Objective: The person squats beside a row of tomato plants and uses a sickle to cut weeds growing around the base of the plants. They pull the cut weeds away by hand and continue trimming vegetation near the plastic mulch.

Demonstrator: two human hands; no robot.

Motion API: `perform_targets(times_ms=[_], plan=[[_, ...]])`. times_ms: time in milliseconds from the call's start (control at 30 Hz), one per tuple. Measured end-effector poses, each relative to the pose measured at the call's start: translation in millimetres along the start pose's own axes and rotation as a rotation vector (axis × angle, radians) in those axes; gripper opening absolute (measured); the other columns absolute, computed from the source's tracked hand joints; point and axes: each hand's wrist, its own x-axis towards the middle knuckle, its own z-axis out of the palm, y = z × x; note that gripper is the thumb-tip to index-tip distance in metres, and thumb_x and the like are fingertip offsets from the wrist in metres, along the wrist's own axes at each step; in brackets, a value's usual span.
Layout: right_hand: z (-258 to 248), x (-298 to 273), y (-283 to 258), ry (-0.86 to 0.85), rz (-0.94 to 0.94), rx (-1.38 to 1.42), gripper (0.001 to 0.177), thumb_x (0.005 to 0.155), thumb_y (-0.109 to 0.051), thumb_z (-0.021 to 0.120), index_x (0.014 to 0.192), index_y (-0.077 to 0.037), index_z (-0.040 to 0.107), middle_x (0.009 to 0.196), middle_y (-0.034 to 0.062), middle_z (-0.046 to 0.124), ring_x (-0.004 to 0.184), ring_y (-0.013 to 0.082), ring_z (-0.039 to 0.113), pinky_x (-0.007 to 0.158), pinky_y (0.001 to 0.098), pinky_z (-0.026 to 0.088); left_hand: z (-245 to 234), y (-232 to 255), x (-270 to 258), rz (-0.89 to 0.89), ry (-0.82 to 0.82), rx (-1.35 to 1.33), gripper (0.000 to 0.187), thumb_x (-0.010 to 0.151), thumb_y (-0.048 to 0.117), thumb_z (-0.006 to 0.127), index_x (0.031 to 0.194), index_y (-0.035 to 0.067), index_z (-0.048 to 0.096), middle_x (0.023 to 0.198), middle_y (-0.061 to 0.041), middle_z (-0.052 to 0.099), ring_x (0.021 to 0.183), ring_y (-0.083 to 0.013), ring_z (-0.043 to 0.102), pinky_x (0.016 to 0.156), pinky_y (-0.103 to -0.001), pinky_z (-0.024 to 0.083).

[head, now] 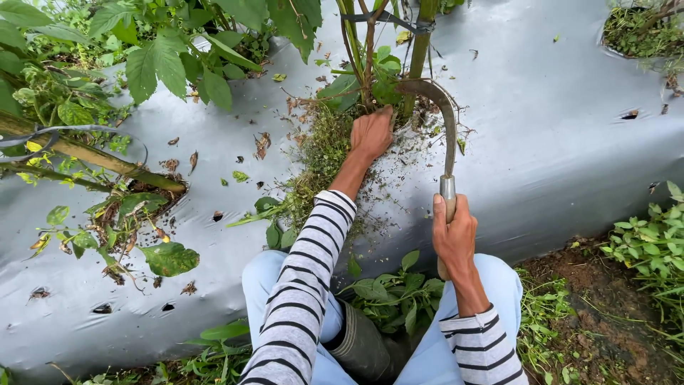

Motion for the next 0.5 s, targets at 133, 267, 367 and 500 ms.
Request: perform_targets(times_ms=[133, 267, 367, 500], plan=[[-3, -2, 2, 0.002, -0.008, -0.010, 0.033, 0.112, -0.039, 0.056, 0.099, -0.009, 0.057, 0.056, 0.0158, 0.057, 0.045, 0.0333, 0.057, 0.047, 0.0427, 0.042, -22, -25, -29, 0.028, 0.050, 0.005, 0.031, 0.090, 0.007, 0.062, 0.121, 0.005, 0.061, 0.083, -0.013, 0.072, 0.057, -0.0277, 0.070, 0.058, -0.044, 0.053], [-3, 0, 4, -0.008, 0.009, -0.008, 0.032, 0.112, -0.038, 0.056, 0.102, -0.008, 0.059, 0.058, 0.0166, 0.059, 0.048, 0.0341, 0.059, 0.048, 0.0437, 0.043, -56, -25, -58, -0.033, 0.096, 0.133, 0.012, 0.093, 0.010, 0.062, 0.104, 0.006, 0.065, 0.084, -0.013, 0.073, 0.055, -0.0266, 0.067, 0.056, -0.041, 0.053], [-3, 0, 2, -0.016, 0.014, 0.004, 0.032, 0.112, -0.037, 0.056, 0.102, -0.008, 0.059, 0.059, 0.0173, 0.059, 0.049, 0.0349, 0.060, 0.048, 0.0437, 0.044, -51, -25, -61, -0.008, 0.118, 0.225, 0.015, 0.094, 0.018, 0.063, 0.106, 0.009, 0.064, 0.087, -0.008, 0.067, 0.067, -0.0209, 0.066, 0.063, -0.035, 0.052], [-3, 1, -3, -0.023, 0.008, 0.022, 0.033, 0.112, -0.039, 0.056, 0.103, -0.007, 0.060, 0.060, 0.0191, 0.060, 0.048, 0.0367, 0.060, 0.048, 0.0458, 0.045, -91, 24, -62, 0.056, 0.103, 0.293, 0.062, 0.092, 0.053, 0.058, 0.129, 0.004, 0.054, 0.117, -0.012, 0.052, 0.102, -0.0239, 0.053, 0.082, -0.037, 0.040]])
